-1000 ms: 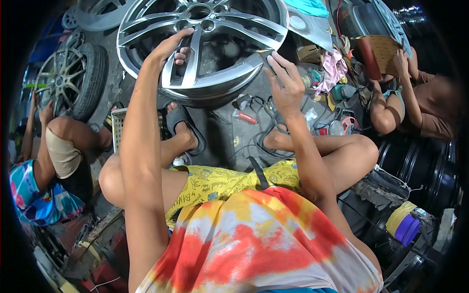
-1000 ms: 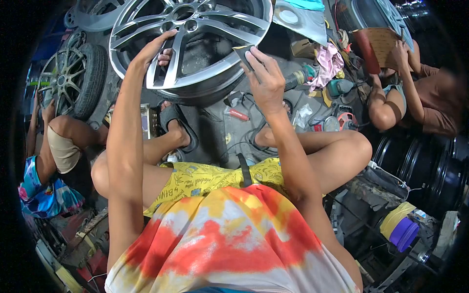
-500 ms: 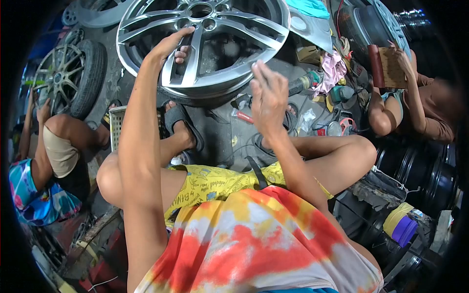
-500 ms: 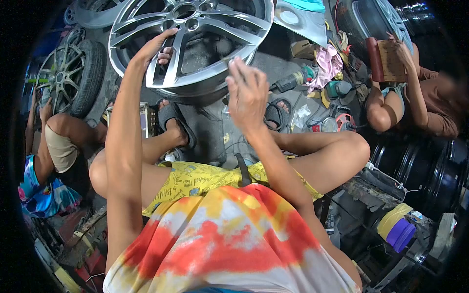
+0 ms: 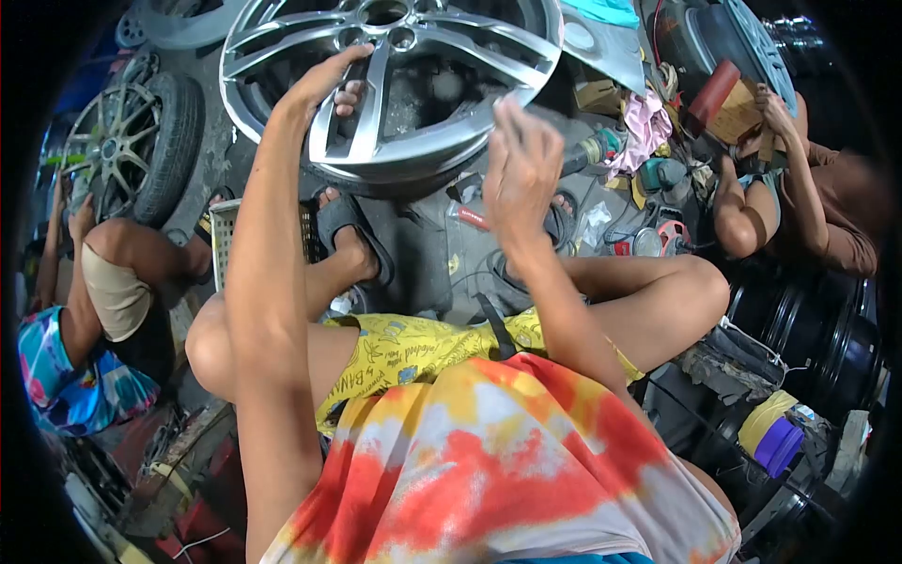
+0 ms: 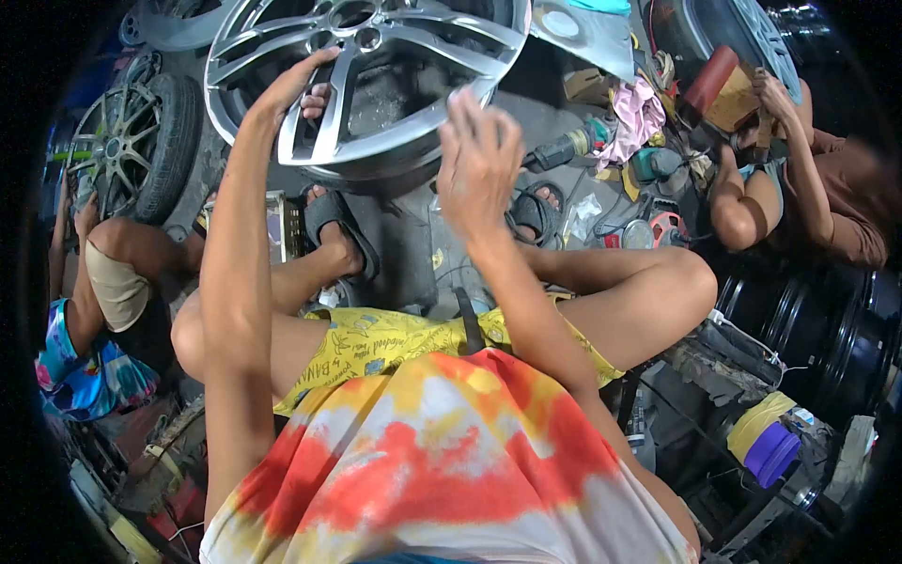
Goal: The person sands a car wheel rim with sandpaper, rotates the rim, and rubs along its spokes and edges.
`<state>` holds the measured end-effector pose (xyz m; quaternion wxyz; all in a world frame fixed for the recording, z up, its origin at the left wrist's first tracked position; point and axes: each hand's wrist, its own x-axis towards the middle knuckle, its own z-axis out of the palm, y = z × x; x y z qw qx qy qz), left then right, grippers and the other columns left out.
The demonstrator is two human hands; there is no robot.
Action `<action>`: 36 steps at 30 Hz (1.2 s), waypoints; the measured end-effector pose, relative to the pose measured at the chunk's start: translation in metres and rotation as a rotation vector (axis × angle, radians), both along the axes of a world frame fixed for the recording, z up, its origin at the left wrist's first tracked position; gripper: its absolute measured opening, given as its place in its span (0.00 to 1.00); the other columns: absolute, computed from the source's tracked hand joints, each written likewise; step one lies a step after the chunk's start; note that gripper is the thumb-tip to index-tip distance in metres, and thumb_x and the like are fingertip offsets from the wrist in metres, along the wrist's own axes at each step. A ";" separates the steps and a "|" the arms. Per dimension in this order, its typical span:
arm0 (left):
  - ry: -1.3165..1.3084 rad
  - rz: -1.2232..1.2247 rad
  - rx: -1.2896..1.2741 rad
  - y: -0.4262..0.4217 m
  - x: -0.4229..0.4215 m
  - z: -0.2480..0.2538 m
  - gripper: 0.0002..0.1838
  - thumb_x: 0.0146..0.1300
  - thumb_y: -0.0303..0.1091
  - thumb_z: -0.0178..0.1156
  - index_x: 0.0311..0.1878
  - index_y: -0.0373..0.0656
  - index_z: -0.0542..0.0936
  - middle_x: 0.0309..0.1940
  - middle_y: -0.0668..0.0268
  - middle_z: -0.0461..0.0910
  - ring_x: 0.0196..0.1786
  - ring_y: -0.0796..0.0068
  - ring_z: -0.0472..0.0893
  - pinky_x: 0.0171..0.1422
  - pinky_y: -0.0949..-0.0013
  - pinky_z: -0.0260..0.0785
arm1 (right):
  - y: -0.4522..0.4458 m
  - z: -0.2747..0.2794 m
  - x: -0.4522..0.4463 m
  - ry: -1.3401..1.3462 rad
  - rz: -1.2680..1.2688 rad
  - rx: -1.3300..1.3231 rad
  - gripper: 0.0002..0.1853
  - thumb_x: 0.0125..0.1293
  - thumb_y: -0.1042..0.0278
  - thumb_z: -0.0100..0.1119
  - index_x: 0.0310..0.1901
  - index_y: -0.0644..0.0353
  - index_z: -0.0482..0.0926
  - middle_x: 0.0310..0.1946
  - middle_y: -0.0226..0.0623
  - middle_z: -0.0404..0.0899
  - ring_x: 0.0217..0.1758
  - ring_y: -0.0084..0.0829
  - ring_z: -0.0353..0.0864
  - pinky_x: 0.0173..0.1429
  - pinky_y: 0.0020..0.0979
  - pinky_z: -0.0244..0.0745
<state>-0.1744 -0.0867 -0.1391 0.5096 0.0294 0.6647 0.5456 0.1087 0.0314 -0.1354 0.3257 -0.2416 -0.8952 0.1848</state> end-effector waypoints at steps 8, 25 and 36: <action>0.024 -0.030 -0.007 -0.001 0.002 0.003 0.24 0.68 0.59 0.65 0.36 0.45 0.77 0.17 0.78 0.65 0.13 0.90 0.61 0.15 0.81 0.55 | 0.001 0.002 -0.003 -0.016 -0.017 0.048 0.17 0.73 0.64 0.61 0.60 0.59 0.86 0.64 0.30 0.81 0.64 0.43 0.72 0.66 0.43 0.66; -0.009 0.011 -0.021 0.003 0.005 0.012 0.23 0.69 0.58 0.64 0.36 0.45 0.78 0.16 0.79 0.63 0.13 0.90 0.60 0.16 0.80 0.53 | -0.022 0.002 0.006 -0.011 -0.017 -0.076 0.18 0.77 0.62 0.56 0.62 0.54 0.84 0.65 0.29 0.80 0.67 0.43 0.70 0.68 0.47 0.64; 0.036 0.006 -0.032 0.001 0.006 0.008 0.23 0.68 0.59 0.65 0.36 0.46 0.78 0.17 0.79 0.64 0.14 0.91 0.60 0.16 0.81 0.54 | -0.011 0.015 0.002 -0.140 -0.082 0.036 0.18 0.76 0.61 0.57 0.62 0.56 0.83 0.64 0.32 0.79 0.66 0.46 0.71 0.68 0.50 0.63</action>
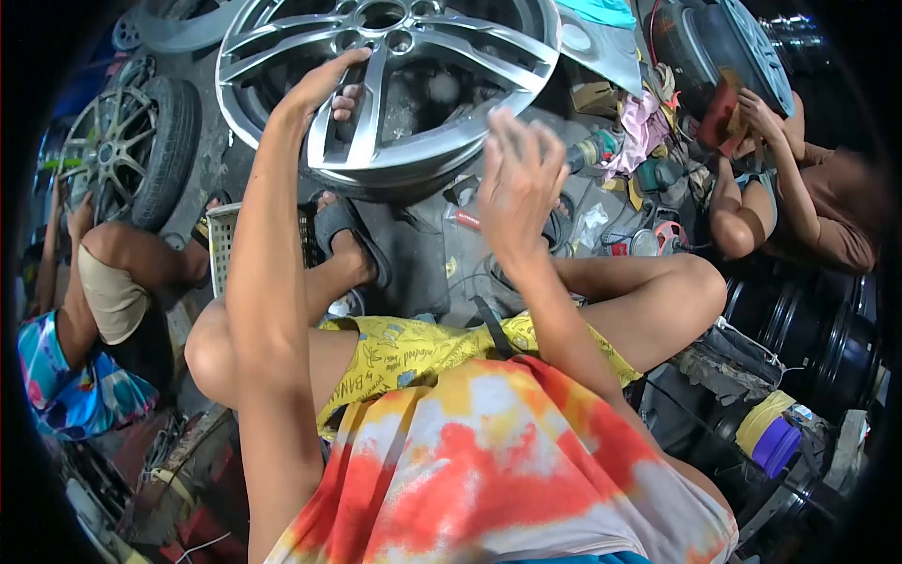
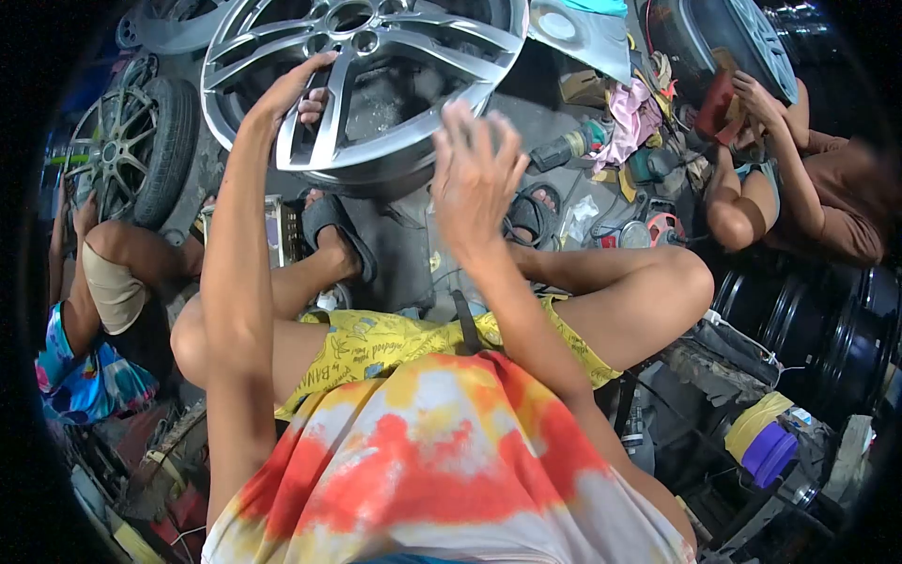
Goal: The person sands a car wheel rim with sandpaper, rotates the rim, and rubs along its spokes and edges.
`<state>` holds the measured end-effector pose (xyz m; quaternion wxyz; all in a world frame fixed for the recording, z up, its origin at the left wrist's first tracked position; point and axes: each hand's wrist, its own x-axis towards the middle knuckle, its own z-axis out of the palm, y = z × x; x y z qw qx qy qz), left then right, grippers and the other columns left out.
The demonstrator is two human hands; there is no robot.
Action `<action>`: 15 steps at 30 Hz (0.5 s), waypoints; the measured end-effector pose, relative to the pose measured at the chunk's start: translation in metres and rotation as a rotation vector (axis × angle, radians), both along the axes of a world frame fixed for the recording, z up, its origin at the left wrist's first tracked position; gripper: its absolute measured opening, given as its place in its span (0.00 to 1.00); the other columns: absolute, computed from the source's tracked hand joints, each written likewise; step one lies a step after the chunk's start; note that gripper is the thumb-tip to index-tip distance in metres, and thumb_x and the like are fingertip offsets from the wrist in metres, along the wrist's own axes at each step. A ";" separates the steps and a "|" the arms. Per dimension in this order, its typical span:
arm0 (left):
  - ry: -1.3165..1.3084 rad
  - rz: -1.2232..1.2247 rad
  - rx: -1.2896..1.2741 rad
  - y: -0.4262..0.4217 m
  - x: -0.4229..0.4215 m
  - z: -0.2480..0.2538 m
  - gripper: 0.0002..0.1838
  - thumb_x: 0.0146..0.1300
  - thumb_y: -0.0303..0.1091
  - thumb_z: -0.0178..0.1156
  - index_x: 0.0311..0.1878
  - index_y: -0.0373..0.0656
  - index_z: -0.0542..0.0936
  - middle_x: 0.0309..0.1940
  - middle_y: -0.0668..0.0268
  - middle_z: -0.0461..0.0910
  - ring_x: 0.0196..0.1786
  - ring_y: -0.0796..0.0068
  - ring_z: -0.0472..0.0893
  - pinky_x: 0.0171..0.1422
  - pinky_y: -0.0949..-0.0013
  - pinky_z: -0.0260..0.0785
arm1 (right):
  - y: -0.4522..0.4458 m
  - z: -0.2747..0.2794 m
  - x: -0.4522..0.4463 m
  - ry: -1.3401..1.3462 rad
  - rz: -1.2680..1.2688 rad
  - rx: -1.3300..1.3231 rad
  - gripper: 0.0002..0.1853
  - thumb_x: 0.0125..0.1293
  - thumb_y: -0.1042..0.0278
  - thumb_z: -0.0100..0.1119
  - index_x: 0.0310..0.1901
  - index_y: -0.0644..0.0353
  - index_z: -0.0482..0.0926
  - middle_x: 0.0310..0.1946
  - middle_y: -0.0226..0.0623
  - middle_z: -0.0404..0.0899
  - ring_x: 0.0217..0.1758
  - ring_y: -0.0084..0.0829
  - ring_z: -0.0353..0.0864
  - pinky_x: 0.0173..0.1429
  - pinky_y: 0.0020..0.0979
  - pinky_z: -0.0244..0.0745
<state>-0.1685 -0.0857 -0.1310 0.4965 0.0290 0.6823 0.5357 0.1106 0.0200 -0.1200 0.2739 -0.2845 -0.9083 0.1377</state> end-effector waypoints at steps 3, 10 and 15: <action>-0.019 0.011 0.001 -0.001 -0.001 0.000 0.23 0.69 0.59 0.65 0.38 0.46 0.78 0.17 0.79 0.63 0.14 0.91 0.60 0.16 0.81 0.54 | -0.004 0.000 -0.003 0.014 -0.009 -0.021 0.18 0.76 0.60 0.58 0.63 0.55 0.83 0.64 0.32 0.79 0.67 0.46 0.71 0.68 0.50 0.63; -0.014 0.014 -0.026 -0.003 -0.004 -0.004 0.21 0.71 0.54 0.61 0.48 0.44 0.79 0.20 0.76 0.66 0.17 0.89 0.61 0.19 0.80 0.55 | 0.016 -0.004 -0.003 -0.037 0.003 0.070 0.20 0.76 0.59 0.58 0.64 0.55 0.81 0.65 0.33 0.77 0.67 0.46 0.70 0.66 0.51 0.65; -0.045 -0.040 -0.015 -0.001 -0.006 -0.003 0.23 0.71 0.55 0.63 0.53 0.44 0.79 0.20 0.76 0.66 0.17 0.89 0.61 0.19 0.81 0.55 | -0.018 0.005 0.008 -0.052 0.127 -0.027 0.20 0.77 0.58 0.57 0.65 0.54 0.81 0.63 0.34 0.78 0.65 0.46 0.71 0.63 0.52 0.67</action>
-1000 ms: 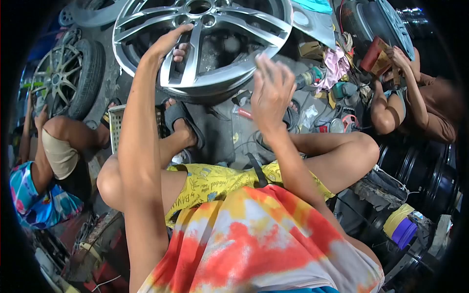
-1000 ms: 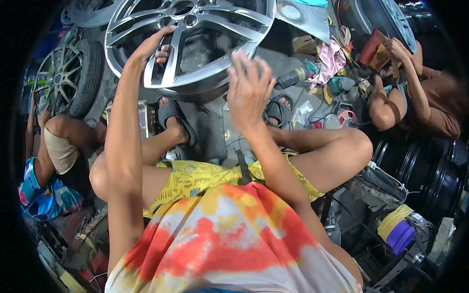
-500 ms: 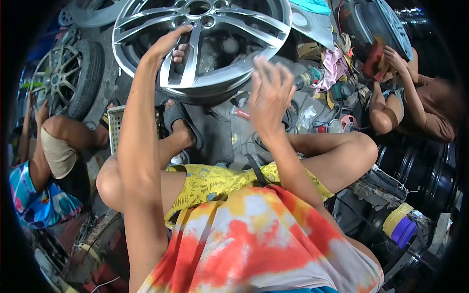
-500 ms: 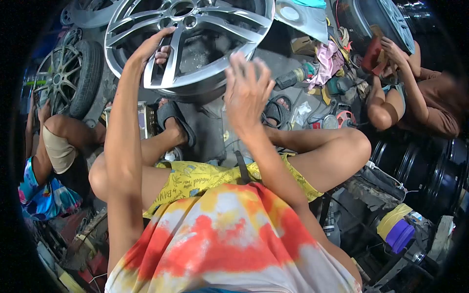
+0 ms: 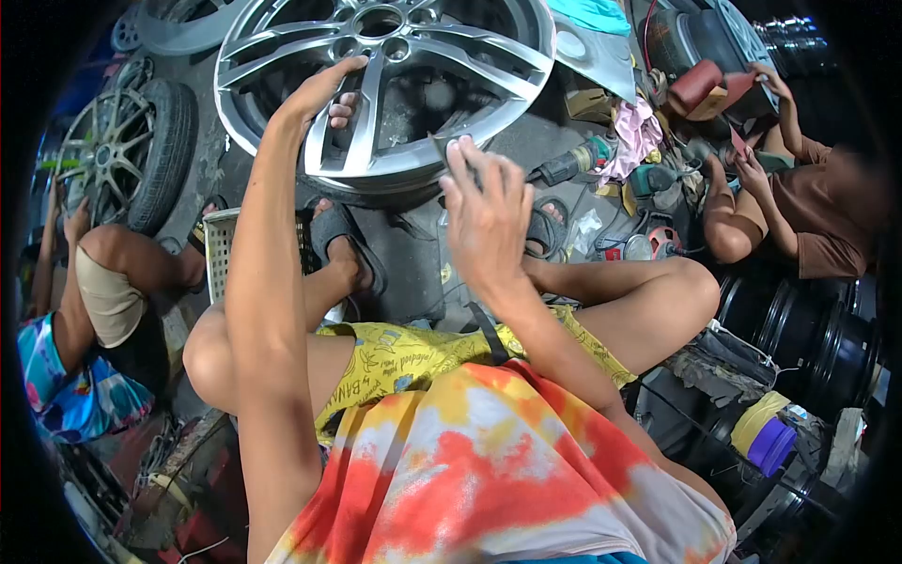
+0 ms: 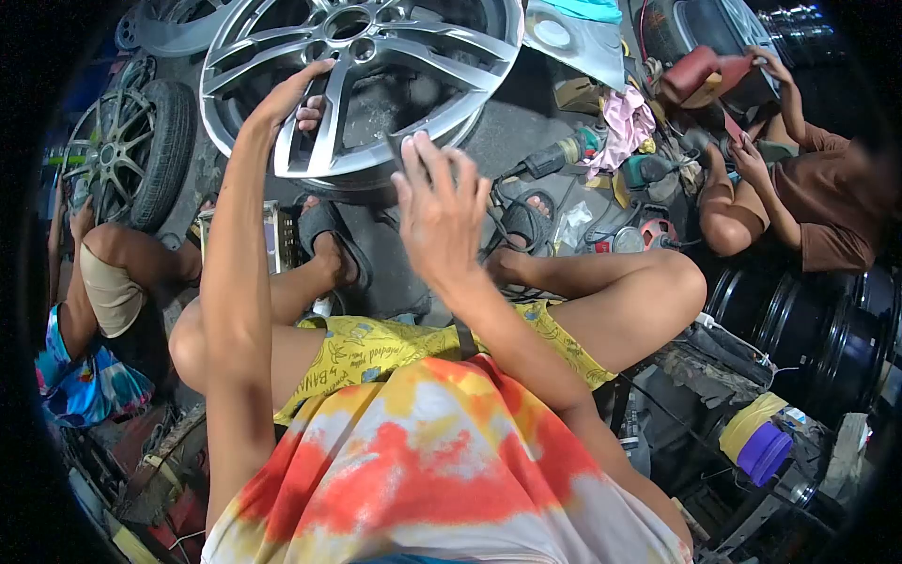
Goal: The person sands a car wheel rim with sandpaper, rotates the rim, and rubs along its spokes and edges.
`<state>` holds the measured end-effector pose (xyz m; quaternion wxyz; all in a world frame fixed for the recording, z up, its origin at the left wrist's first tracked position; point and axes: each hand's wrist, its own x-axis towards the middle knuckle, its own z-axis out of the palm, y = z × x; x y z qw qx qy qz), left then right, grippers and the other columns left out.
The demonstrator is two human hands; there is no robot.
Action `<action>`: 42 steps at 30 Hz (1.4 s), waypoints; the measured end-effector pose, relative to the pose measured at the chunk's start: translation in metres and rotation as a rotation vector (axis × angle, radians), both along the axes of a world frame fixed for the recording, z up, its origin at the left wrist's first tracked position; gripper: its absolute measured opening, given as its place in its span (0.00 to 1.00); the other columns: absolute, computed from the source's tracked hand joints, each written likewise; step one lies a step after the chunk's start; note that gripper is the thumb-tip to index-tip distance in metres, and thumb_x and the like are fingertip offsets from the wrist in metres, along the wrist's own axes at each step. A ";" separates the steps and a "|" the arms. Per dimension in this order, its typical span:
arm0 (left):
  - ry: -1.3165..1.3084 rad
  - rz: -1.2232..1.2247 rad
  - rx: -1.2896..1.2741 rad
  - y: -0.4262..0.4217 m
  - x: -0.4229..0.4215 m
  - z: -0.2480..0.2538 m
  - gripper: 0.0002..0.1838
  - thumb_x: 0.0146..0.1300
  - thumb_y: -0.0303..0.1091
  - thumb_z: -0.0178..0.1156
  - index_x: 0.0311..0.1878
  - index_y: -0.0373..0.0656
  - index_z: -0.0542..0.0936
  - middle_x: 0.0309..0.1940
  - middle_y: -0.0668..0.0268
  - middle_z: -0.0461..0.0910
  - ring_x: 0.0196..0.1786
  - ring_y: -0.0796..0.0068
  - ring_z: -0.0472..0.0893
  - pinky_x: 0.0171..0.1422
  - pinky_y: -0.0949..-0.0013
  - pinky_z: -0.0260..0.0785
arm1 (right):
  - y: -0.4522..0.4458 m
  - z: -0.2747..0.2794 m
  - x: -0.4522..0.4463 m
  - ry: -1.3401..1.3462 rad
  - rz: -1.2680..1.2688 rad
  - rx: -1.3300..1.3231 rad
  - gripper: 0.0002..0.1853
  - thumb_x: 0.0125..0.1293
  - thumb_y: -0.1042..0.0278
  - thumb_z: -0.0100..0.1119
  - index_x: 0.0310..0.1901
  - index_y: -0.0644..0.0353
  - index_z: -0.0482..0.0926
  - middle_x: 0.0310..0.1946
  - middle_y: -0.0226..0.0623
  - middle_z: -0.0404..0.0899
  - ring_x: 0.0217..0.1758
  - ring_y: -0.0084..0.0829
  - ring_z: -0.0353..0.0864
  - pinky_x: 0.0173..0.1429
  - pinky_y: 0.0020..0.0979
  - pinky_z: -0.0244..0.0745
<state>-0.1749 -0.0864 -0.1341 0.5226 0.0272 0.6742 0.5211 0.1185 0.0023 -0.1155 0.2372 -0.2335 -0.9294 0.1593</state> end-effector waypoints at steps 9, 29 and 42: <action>-0.034 0.002 0.019 -0.001 -0.004 -0.003 0.20 0.71 0.54 0.63 0.47 0.46 0.78 0.20 0.76 0.66 0.18 0.89 0.63 0.19 0.81 0.55 | -0.005 0.009 0.001 -0.012 0.021 0.003 0.19 0.75 0.60 0.59 0.63 0.55 0.82 0.61 0.33 0.79 0.61 0.42 0.73 0.60 0.46 0.67; 0.010 0.068 0.036 -0.002 0.006 -0.002 0.23 0.69 0.59 0.63 0.40 0.46 0.81 0.16 0.78 0.64 0.13 0.90 0.61 0.15 0.81 0.53 | 0.046 -0.007 -0.008 0.060 -0.103 0.031 0.19 0.75 0.63 0.60 0.63 0.58 0.83 0.62 0.33 0.80 0.62 0.43 0.73 0.63 0.45 0.66; 0.005 0.052 0.025 0.002 0.006 0.004 0.23 0.68 0.58 0.66 0.38 0.45 0.79 0.17 0.79 0.63 0.13 0.91 0.59 0.15 0.81 0.53 | 0.017 -0.032 -0.001 0.234 -0.040 -0.075 0.19 0.76 0.69 0.55 0.64 0.65 0.82 0.66 0.41 0.78 0.68 0.48 0.70 0.73 0.47 0.63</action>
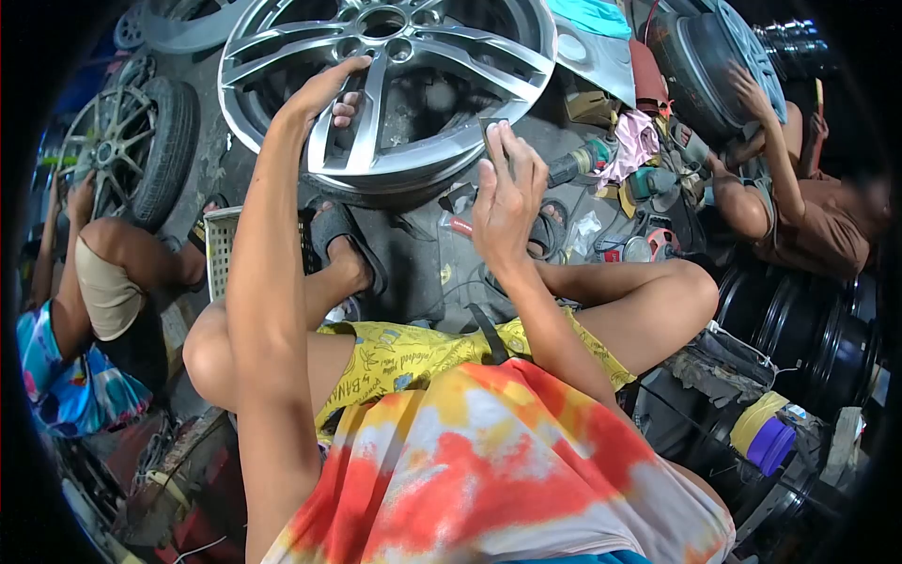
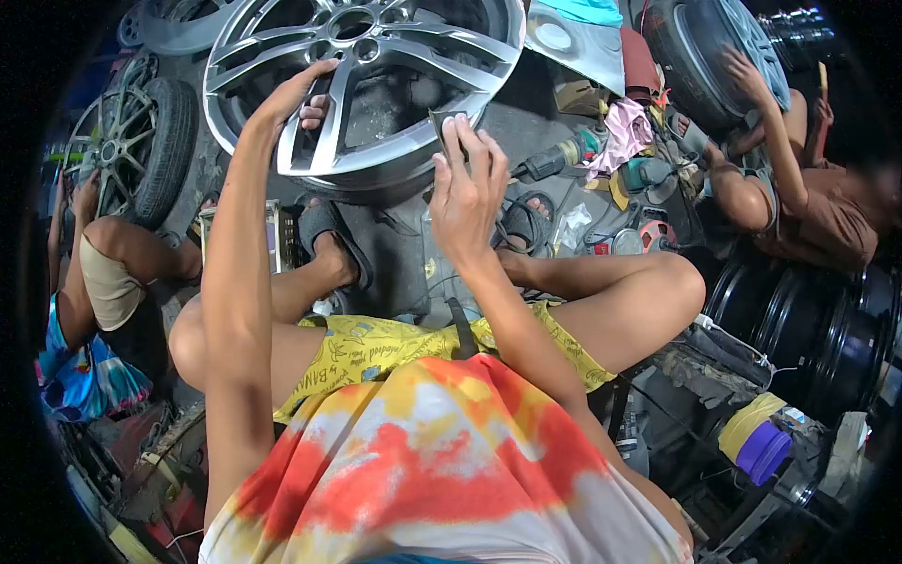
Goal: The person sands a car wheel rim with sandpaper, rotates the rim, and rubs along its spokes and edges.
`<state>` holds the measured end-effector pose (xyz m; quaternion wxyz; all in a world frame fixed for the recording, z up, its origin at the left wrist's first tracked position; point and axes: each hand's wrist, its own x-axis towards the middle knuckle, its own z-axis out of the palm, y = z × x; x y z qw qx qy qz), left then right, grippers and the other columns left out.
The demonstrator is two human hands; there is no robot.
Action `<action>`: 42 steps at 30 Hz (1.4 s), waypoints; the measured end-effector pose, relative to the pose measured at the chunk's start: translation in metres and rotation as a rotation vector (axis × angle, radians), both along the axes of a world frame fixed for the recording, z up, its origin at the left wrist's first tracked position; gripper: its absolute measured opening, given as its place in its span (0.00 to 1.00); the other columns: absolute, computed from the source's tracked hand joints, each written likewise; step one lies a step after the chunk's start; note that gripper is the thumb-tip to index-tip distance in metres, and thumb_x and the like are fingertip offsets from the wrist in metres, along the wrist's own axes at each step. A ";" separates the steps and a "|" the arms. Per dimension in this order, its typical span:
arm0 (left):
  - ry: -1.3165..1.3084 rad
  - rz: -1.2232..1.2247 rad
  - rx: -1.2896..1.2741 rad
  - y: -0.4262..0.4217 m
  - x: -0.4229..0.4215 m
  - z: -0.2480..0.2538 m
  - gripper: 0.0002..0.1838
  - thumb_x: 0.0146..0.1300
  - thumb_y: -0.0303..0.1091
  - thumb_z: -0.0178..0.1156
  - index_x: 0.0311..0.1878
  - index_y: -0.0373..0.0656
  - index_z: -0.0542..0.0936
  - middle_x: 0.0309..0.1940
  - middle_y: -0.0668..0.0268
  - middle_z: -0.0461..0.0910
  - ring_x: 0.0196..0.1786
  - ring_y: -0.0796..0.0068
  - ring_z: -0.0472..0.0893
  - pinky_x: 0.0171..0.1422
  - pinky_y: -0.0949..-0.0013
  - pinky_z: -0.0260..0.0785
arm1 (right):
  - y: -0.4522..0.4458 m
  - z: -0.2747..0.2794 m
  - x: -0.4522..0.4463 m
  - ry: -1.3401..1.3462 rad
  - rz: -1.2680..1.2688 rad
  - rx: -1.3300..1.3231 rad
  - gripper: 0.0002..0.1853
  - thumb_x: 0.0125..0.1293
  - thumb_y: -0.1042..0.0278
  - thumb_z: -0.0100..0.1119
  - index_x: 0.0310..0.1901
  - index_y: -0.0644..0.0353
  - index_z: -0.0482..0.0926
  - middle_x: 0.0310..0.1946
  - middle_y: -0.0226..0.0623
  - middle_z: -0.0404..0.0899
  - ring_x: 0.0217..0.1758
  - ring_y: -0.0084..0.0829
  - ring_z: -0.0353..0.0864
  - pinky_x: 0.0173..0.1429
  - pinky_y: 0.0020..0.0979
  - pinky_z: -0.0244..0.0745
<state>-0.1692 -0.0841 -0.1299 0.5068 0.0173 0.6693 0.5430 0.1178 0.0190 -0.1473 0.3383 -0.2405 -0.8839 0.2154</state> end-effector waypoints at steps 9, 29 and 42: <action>0.030 -0.012 -0.025 0.001 0.000 0.001 0.25 0.67 0.60 0.66 0.39 0.44 0.78 0.17 0.78 0.64 0.14 0.90 0.61 0.15 0.80 0.53 | -0.001 -0.009 -0.004 0.089 0.015 -0.042 0.20 0.76 0.70 0.54 0.65 0.66 0.81 0.65 0.44 0.79 0.69 0.50 0.71 0.75 0.47 0.62; -0.019 -0.032 0.044 -0.003 -0.006 -0.011 0.20 0.68 0.57 0.67 0.40 0.48 0.80 0.17 0.78 0.65 0.14 0.89 0.61 0.16 0.81 0.53 | -0.027 0.022 0.003 -0.038 0.212 -0.085 0.16 0.75 0.70 0.57 0.60 0.64 0.84 0.65 0.46 0.79 0.55 0.51 0.84 0.59 0.45 0.80; -0.042 -0.015 0.019 0.000 -0.004 -0.006 0.21 0.72 0.57 0.62 0.40 0.47 0.80 0.16 0.79 0.63 0.13 0.88 0.60 0.15 0.79 0.53 | 0.022 0.004 -0.006 0.049 0.010 -0.030 0.21 0.74 0.70 0.59 0.67 0.60 0.79 0.67 0.44 0.78 0.60 0.49 0.82 0.64 0.44 0.78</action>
